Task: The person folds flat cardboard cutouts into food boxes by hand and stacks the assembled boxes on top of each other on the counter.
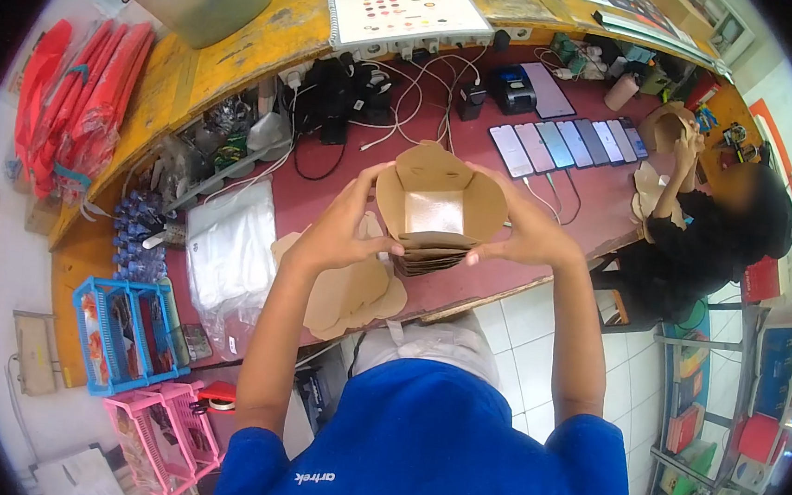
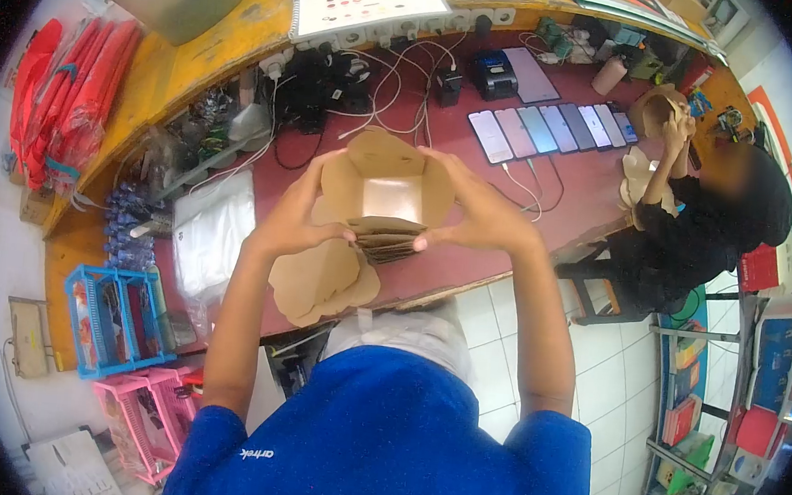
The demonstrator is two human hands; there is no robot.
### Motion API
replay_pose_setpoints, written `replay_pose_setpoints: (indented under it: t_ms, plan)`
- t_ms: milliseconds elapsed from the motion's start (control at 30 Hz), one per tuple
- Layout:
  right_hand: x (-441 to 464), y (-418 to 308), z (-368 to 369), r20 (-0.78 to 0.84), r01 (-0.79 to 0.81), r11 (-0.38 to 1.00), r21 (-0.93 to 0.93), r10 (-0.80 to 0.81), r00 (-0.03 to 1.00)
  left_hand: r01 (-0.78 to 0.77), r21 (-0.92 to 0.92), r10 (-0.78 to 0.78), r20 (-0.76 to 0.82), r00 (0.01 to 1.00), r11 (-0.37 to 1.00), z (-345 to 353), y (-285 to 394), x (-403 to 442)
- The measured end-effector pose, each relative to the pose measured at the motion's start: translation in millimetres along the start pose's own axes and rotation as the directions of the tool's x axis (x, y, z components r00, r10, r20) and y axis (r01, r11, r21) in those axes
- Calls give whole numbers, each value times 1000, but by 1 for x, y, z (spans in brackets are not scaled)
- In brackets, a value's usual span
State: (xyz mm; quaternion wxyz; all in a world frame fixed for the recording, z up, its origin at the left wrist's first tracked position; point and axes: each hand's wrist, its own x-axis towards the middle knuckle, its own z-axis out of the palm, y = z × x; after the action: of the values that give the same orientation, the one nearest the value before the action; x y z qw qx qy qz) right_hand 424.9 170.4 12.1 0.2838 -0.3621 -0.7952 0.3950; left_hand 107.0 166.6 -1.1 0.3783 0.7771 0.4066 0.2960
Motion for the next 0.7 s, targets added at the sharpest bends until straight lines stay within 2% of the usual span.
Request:
replay_pose_setpoints:
  t_ms: [100,167,200,267,300,333,367,400,433,467,500,567,633,700]
  plan:
    - [1,-4,-4,74,-32,999,-21,34,997,24,-86,-24,4,1000,996,1,1,-6]
    - [2,-2,-8,97,-41,998,-36,45,994,-60,55,61,-25,998,997,4,5,-12]
    - [5,-2,-12,115,-48,997,-61,55,992,-62,57,64,-28,998,996,5,8,-14]
    - [9,-2,-12,132,-31,993,-115,47,990,-21,-149,15,-42,999,989,9,13,-22]
    - [11,-3,-13,146,-10,985,-173,36,989,-26,-151,19,-42,999,988,15,8,-18]
    - [14,-8,-11,146,-11,984,-178,38,989,20,-135,-40,-143,989,991,24,0,-14]
    - [17,-15,-7,160,-87,975,-203,120,980,73,-125,-102,-244,964,989,34,-5,-12]
    - [17,-18,-4,172,-162,961,-225,203,964,77,-130,-107,-244,964,989,40,3,-10]
    - [19,-14,-8,170,-162,960,-227,203,964,106,-231,-173,-293,940,967,44,14,-6]
    - [20,-5,-15,212,-172,979,-114,193,958,131,-330,-244,-330,912,935,46,20,-4]
    - [20,0,-16,255,-189,982,6,181,950,140,-332,-251,-320,913,933,48,19,-7]
    - [21,8,-21,263,-187,982,-6,181,948,95,-165,-151,-374,915,982,50,17,-6]
    - [24,17,-24,269,-184,983,-13,181,946,84,-191,-150,-365,919,978,48,24,-6]
    - [25,31,-21,289,-199,977,77,169,942,77,-218,-151,-348,925,973,50,19,-8]
